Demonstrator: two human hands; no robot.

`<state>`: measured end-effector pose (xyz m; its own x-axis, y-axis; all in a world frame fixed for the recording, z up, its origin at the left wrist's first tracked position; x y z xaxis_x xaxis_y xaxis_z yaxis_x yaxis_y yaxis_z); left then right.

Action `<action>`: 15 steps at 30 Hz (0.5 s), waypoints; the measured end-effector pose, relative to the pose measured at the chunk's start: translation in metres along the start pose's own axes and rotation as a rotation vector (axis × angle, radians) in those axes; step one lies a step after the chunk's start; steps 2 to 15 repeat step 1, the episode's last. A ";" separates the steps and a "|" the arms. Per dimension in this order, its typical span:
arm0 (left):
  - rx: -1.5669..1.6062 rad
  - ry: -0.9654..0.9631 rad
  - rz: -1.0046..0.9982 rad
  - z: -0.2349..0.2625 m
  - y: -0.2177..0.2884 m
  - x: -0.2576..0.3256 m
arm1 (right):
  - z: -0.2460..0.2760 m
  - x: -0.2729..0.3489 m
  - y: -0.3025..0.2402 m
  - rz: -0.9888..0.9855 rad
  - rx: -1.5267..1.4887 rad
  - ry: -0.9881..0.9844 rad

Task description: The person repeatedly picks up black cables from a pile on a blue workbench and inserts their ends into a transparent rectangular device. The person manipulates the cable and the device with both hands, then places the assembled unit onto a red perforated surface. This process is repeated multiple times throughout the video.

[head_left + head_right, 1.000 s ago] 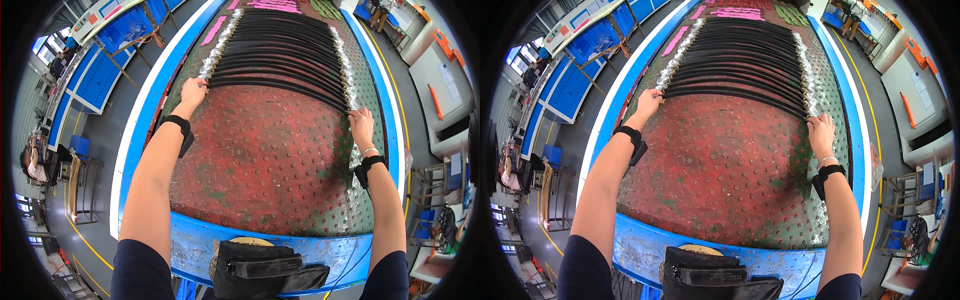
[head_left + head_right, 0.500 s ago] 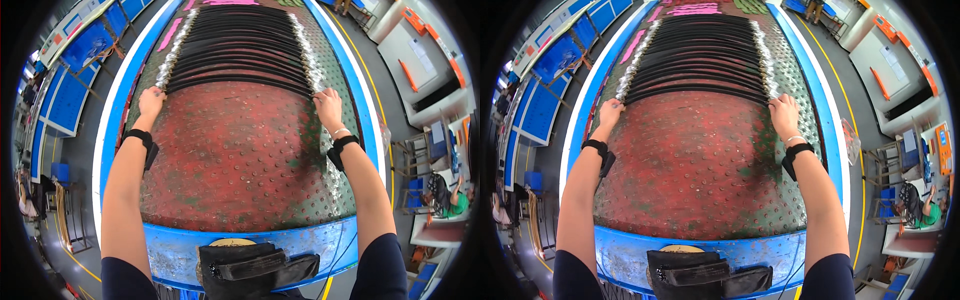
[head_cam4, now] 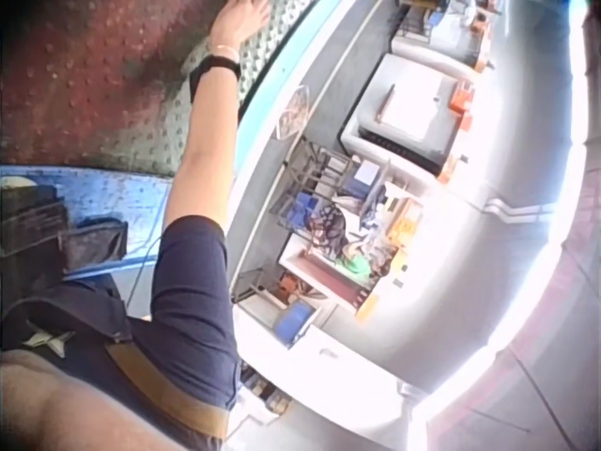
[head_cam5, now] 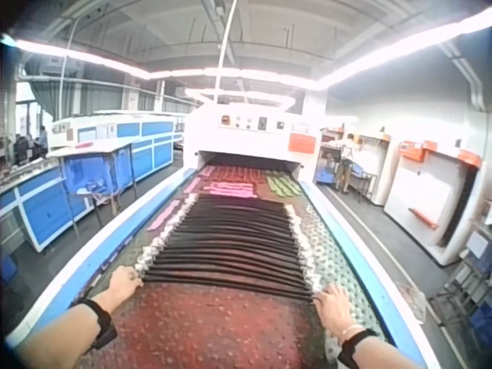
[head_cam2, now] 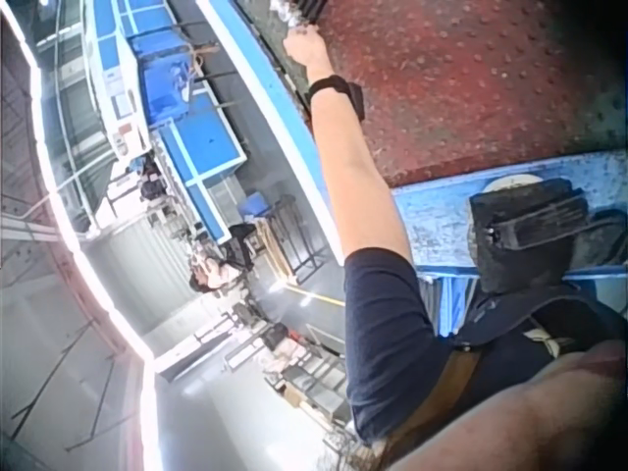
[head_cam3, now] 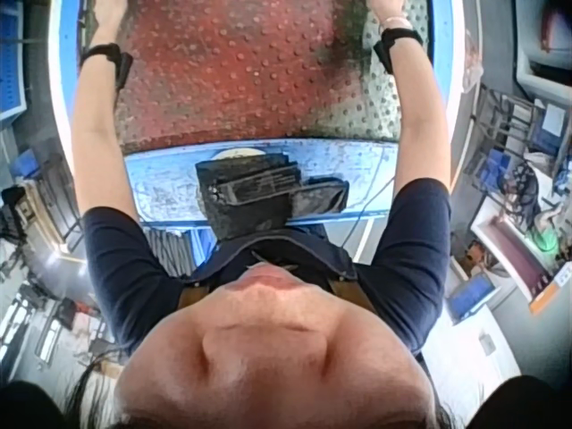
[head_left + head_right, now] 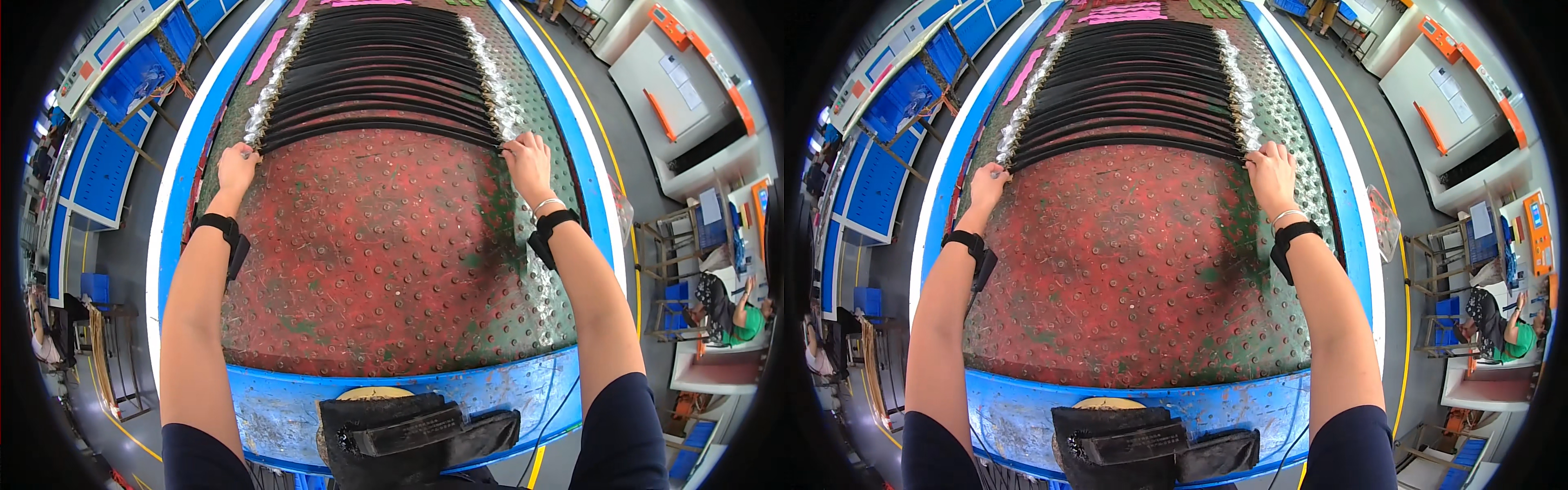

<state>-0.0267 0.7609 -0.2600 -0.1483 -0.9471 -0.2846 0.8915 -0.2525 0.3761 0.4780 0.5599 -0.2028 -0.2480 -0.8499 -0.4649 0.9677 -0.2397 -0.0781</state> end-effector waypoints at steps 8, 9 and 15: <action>0.005 -0.006 0.002 -0.001 0.002 0.000 | -0.003 0.000 0.002 0.000 0.014 -0.015; 0.005 -0.006 0.002 -0.001 0.002 0.000 | -0.003 0.000 0.002 0.000 0.014 -0.015; 0.005 -0.006 0.002 -0.001 0.002 0.000 | -0.003 0.000 0.002 0.000 0.014 -0.015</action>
Point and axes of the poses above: each hand's wrist, its own x-axis away from the middle knuckle, its own z-axis out of the back of the hand, y = z × x, the point moved 9 cm from there along -x, towards the middle knuckle, and after that the axes turned 9 degrees about -z, right-handed, at the moved point
